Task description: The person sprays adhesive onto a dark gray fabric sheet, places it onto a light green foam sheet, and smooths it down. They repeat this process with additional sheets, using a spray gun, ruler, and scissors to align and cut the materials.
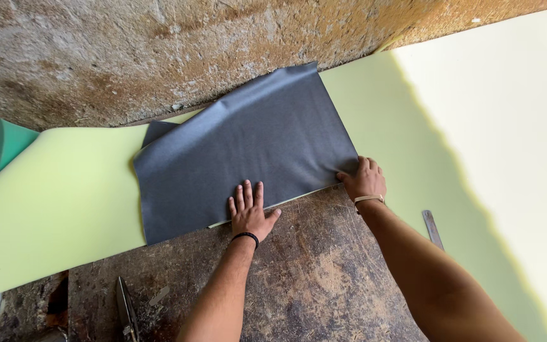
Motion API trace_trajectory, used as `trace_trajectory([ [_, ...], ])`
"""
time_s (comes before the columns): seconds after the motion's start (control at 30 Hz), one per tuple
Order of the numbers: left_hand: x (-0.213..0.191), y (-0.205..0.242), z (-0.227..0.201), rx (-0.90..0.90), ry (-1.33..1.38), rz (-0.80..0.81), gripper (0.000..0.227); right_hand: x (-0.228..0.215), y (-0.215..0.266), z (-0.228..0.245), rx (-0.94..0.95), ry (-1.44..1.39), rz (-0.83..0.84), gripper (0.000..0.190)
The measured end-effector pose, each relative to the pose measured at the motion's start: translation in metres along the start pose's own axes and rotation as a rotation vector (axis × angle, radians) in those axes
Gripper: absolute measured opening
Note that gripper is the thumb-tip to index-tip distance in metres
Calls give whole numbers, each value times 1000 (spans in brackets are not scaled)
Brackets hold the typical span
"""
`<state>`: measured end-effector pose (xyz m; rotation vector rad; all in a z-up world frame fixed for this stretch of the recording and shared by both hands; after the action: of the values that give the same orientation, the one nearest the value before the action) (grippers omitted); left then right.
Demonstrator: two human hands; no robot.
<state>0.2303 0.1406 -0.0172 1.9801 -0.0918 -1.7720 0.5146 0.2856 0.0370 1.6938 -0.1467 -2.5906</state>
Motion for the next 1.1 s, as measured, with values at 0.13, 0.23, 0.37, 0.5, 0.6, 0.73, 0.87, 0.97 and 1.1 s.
trace_trajectory([
  [0.13, 0, 18, 1, -18, 85, 21, 103, 43, -24, -40, 294, -390, 110, 74],
  [0.23, 8, 42, -8, -62, 169, 51, 102, 55, -51, -57, 337, -382, 191, 58],
  [0.37, 22, 71, -16, -95, 226, 59, 91, 61, -58, -58, 325, -465, 264, 48],
  [0.5, 33, 93, -19, -28, 294, 77, 106, 44, -42, -54, 348, -484, -11, 60],
  [0.6, 37, 96, -26, 3, 282, 156, 116, 53, -35, -57, 522, -674, 116, 64],
  [0.73, 32, 97, -26, 1, 216, 216, 123, 55, -44, -46, 440, -562, 270, 52],
  [0.87, 27, 101, -29, 12, 188, 232, 123, 42, -40, -39, 339, -415, 131, 58],
  [0.97, 27, 102, -32, 17, 189, 240, 122, 35, -30, -38, 393, -493, 72, 62],
  [1.1, 28, 101, -27, 19, 203, 251, 121, 34, -31, -35, 393, -435, 240, 31],
])
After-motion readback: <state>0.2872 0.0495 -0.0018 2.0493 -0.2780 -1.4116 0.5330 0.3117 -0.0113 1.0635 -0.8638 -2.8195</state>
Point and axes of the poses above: each hand's wrist, its own y-axis away from the middle knuckle, its own x-axis out of the palm, z = x × y, the point moved 7 cm from there along -y, towards the middle knuckle, and after that the axes turned 6 degrees about -y, right-handed, at the moved point
